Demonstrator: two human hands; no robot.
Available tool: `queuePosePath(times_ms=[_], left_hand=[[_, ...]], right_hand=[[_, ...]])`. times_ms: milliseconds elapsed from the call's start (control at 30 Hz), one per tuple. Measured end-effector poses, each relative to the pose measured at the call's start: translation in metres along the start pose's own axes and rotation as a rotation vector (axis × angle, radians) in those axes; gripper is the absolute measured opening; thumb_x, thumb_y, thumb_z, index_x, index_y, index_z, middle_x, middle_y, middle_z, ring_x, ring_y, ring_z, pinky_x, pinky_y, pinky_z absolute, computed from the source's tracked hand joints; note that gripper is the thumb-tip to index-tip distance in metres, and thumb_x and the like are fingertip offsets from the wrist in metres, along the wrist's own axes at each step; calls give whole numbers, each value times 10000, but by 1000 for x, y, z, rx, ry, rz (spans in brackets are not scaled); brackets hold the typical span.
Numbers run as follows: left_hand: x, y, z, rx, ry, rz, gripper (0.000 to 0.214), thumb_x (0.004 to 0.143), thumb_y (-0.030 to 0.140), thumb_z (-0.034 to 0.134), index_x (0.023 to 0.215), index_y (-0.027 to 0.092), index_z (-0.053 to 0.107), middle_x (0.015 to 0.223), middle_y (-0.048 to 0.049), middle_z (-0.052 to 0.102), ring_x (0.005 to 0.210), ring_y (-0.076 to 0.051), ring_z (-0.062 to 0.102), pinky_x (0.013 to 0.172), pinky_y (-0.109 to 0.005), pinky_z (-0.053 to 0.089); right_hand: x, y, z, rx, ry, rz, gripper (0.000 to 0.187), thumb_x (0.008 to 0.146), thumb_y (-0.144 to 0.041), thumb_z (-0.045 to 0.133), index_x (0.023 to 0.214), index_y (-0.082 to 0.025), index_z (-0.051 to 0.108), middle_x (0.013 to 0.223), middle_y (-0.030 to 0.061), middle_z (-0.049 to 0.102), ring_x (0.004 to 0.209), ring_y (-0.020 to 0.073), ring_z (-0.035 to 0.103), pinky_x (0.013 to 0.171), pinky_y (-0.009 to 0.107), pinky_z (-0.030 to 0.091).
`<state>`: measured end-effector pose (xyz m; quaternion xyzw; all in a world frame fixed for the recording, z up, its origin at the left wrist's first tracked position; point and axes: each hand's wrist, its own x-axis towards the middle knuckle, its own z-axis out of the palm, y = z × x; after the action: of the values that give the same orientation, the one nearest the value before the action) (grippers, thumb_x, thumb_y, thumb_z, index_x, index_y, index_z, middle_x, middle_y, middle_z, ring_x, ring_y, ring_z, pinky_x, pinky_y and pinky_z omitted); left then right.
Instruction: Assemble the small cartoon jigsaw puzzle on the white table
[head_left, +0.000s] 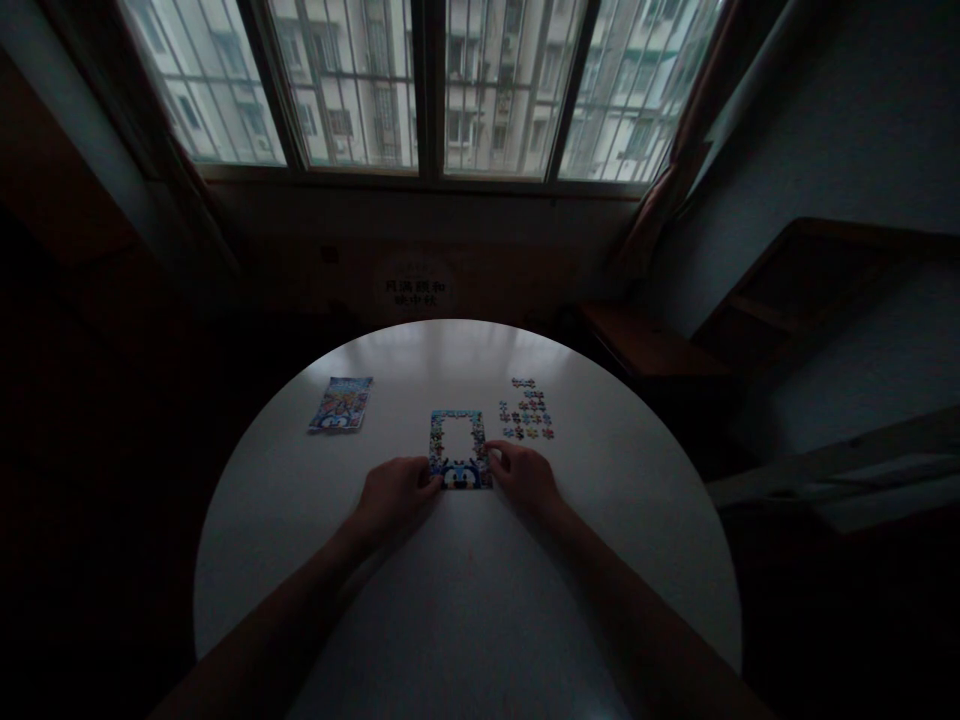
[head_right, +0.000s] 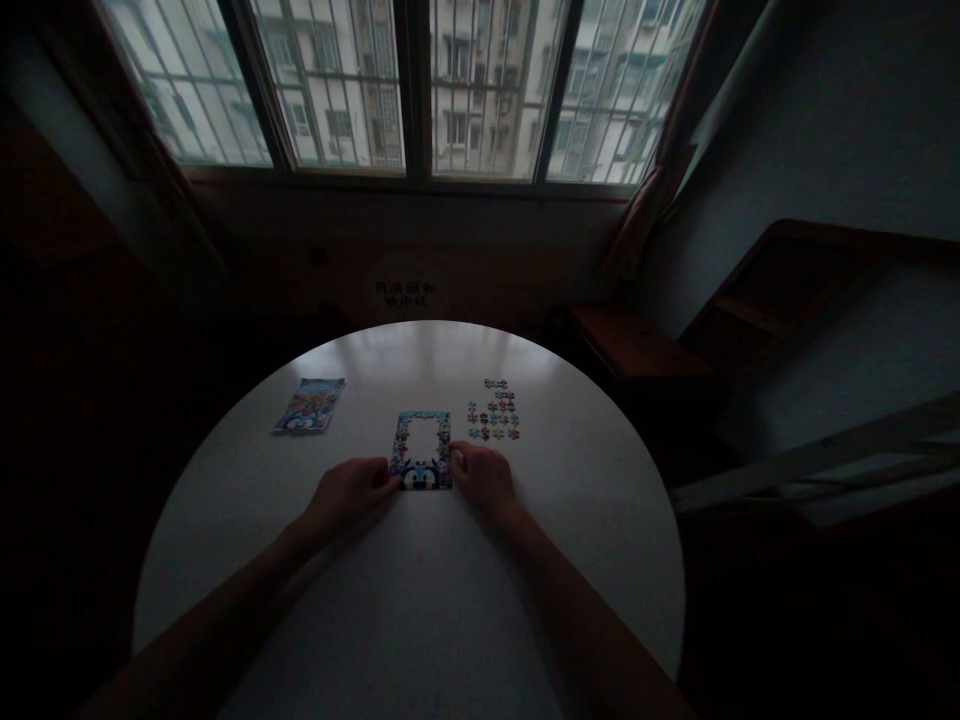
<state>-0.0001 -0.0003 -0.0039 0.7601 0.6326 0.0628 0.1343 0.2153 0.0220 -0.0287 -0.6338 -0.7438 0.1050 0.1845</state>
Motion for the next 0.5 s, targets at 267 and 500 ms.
queuePosePath(times_ms=[267,500], left_hand=[[-1,2,-3,-3,-4,-12,286,834,444,492,737,201,606,727,-17,653,625,-135,553,545,-233,252],[-1,4,-4,-4,-12,-10,301,838,454,482,737,199,607,734,-17,655,622,-138,555,535,-244,255]], right_hand=[[0,-2,-2,-3,-7,2,318,856,-296,466,1102,-257,665,806,24,711,667,139,615,647,226,384],[0,0,0,-12,-9,3,332,863,-310,453,1120,-258,656,825,26,711,679,138,615,669,227,387]])
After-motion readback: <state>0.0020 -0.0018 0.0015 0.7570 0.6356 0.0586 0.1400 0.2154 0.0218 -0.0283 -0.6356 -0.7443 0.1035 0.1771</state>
